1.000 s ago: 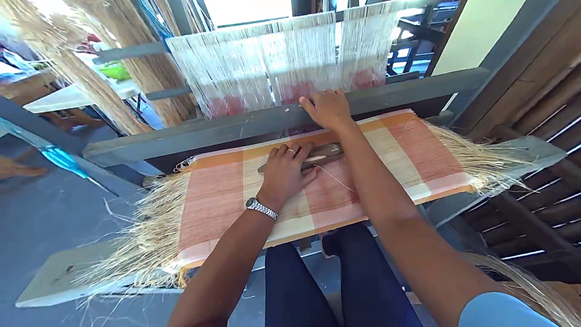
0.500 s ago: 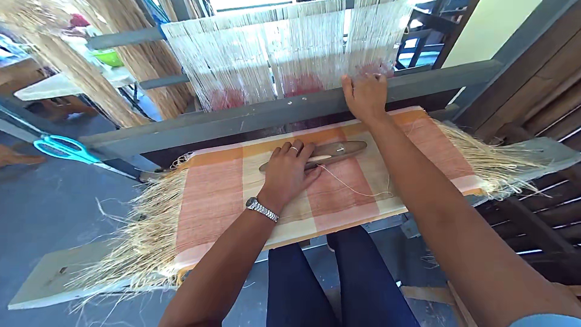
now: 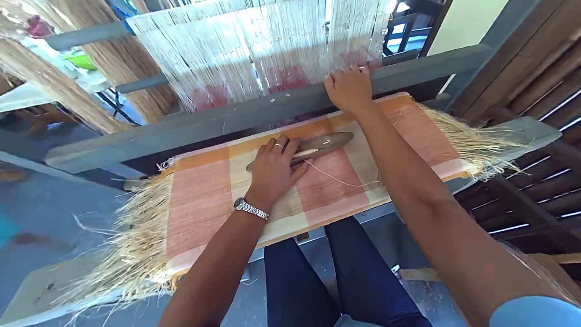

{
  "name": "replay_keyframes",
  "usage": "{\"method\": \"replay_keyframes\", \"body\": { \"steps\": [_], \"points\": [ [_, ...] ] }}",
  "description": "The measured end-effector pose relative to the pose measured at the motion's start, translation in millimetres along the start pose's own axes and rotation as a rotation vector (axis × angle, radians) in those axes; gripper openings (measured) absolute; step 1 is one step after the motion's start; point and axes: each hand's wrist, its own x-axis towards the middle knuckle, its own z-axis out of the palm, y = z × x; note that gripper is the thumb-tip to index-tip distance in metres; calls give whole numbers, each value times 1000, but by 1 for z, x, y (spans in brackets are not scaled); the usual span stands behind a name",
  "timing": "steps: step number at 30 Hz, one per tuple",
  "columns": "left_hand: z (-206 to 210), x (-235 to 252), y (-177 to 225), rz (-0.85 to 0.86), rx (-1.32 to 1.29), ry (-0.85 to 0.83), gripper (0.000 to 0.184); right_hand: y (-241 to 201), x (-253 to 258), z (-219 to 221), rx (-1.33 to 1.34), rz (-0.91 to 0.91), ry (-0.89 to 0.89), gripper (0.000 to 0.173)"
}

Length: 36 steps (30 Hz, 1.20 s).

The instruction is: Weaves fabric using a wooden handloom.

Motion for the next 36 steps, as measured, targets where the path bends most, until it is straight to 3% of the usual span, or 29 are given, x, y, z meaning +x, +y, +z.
{"method": "replay_keyframes", "body": {
  "steps": [4,14,21,27,32,36],
  "points": [
    [2,5,1,-8,-2,-3,60,11,8,10,-22,-52,134,54],
    [3,3,-2,1,-9,7,61,5,62,28,19,-16,77,55],
    [-1,1,2,-12,-31,20,60,0,3,-2,1,21,-17,57],
    [3,4,-1,-21,-11,34,60,9,2,6,38,-14,69,57],
    [-1,1,-4,-75,15,63,61,15,-34,11,381,-217,190,64],
    [-10,0,-5,-168,27,150,58,1,-104,5,713,-178,311,48]
  ]
}}
